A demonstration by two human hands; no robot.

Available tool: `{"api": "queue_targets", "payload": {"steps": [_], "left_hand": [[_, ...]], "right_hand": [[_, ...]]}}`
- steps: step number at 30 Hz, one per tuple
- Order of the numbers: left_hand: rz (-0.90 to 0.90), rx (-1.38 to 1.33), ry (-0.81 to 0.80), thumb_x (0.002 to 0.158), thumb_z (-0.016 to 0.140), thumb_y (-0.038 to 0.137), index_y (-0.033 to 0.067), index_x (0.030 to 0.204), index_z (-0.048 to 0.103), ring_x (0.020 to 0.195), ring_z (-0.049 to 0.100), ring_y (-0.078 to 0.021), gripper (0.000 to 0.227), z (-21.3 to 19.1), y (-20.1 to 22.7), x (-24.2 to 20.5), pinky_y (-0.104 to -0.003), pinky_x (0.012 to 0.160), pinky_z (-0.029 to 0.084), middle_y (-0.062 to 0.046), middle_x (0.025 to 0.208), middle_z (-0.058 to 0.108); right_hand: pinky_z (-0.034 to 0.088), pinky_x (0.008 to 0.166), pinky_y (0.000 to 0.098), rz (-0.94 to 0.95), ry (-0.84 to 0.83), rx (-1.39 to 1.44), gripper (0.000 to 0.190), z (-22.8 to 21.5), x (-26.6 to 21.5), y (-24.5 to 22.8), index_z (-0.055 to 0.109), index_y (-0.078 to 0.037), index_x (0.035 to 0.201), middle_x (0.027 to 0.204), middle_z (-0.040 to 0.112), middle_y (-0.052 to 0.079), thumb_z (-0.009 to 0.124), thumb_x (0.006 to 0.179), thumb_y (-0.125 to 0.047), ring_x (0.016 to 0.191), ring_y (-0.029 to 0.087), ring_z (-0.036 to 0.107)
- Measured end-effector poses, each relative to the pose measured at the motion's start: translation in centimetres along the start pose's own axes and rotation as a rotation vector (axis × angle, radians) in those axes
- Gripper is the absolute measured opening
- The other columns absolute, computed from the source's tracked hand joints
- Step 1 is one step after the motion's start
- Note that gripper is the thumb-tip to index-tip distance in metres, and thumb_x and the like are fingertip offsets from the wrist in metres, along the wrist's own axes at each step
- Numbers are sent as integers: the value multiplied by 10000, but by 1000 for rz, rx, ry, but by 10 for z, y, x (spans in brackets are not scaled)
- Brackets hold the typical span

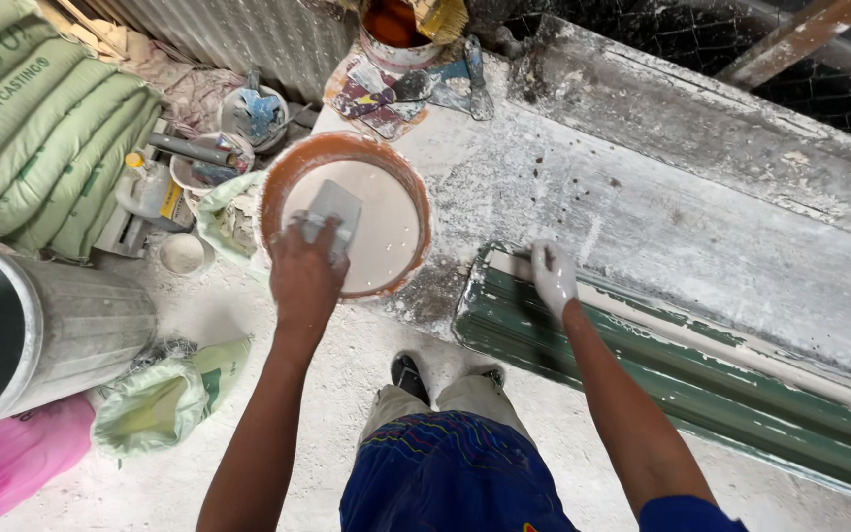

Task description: The person mixes a white plaster-like substance in a bucket, then uses a trowel to apply it onto a green corrugated mold. They repeatedly smooth the material along the mold's ridges with their gloved hand, working the substance into the grooves.

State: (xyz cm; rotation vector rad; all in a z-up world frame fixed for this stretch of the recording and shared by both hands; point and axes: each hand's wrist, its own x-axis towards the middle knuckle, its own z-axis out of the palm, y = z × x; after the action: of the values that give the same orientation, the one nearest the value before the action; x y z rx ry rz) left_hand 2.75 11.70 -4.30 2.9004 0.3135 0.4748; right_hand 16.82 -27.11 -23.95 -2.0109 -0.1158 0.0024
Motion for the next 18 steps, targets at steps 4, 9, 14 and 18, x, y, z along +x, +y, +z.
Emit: {"api": "queue_targets", "payload": {"steps": [4, 9, 14, 18], "left_hand": [[26, 107, -294, 884, 715, 207, 248, 1353, 635, 1302, 490, -429, 478, 19, 1, 14, -547, 988, 500, -149, 1453, 487], [124, 138, -438, 948, 605, 148, 225, 1389, 587, 1290, 489, -444, 448, 56, 2, 30, -534, 991, 516, -182, 1443, 461], [33, 128, -708, 973, 575, 280, 177, 1499, 475, 1264, 504, -415, 545, 66, 8, 50, -539, 954, 563, -223, 1340, 469], [-145, -23, -684, 977, 536, 387, 116, 1478, 463, 1218, 535, -464, 574, 58, 3, 67, -579, 974, 510, -291, 1315, 493]], "right_hand": [[509, 840, 249, 12, 83, 275, 219, -1, -17, 5, 633, -31, 1011, 952, 672, 32, 524, 1108, -195, 898, 96, 610], [510, 780, 260, 102, 223, 277, 225, -20, -40, 15, 640, -40, 998, 934, 676, 47, 514, 1122, -179, 841, 100, 598], [539, 810, 254, 100, 451, 490, 224, -60, -73, 29, 629, -59, 995, 949, 661, 41, 511, 1145, -176, 859, 108, 623], [556, 820, 244, 83, 571, 499, 173, -94, -104, 45, 616, -53, 1000, 963, 663, 47, 522, 1124, -131, 867, 107, 639]]}}
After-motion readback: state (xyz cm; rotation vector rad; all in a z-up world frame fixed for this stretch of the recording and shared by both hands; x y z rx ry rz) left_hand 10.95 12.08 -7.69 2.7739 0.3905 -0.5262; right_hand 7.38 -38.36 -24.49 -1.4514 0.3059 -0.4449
